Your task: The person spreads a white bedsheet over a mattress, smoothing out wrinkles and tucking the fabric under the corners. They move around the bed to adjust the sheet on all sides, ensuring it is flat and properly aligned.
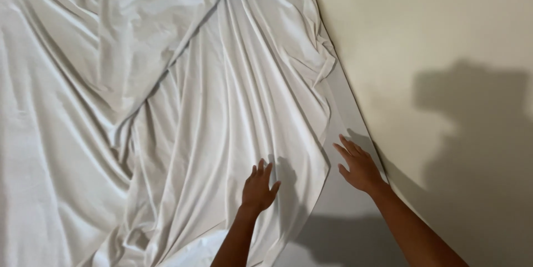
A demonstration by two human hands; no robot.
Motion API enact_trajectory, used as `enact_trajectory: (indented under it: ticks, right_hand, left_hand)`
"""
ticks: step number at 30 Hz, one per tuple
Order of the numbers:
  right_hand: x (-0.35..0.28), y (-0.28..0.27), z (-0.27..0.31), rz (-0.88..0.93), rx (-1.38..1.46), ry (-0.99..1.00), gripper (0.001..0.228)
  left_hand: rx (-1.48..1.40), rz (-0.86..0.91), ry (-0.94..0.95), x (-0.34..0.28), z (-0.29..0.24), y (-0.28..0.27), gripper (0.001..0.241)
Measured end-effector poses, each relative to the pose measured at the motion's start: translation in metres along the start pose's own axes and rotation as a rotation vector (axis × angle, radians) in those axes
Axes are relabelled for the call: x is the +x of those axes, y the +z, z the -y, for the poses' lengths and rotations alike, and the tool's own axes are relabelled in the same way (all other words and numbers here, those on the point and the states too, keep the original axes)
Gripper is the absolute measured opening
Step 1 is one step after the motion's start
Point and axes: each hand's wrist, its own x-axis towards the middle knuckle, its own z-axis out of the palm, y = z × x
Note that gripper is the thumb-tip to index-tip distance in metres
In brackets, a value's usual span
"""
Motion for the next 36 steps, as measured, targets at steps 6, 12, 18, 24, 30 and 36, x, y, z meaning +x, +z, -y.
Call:
enact_trajectory:
  ticks: [6, 12, 18, 24, 30, 36]
  right_hand:
    - [0.050, 0.017, -0.030, -0.081, -0.005, -0.109, 0.080]
    - [0.103, 0.035, -0.041, -0.144, -0.019, -0.181, 0.088]
    - [0.166, 0.026, -0.034, -0.143, -0.011, -0.182, 0.102]
    - [0.227, 0.033, -0.037, -0.288, -0.112, -0.348, 0.094]
    - [0.257, 0.008, -0.001, -0.060, -0.224, -0.476, 0.081]
    - [0.236, 0.019, -0.017, 0.059, -0.216, -0.508, 0.075]
  left_hand:
    - [-0.065, -0.019, 0.015, 0.058, -0.043, 0.014, 0.081]
    - [-0.084, -0.226, 0.072, 0.105, -0.038, 0.047, 0.088]
    - [-0.018, -0.400, 0.102, 0.106, -0.038, 0.056, 0.083]
    - [-0.018, -0.504, 0.132, 0.109, -0.031, 0.067, 0.076]
    - [0.030, -0.522, 0.126, 0.112, -0.025, 0.079, 0.076]
    - [0.046, -0.605, 0.167, 0.116, -0.021, 0.084, 0.074]
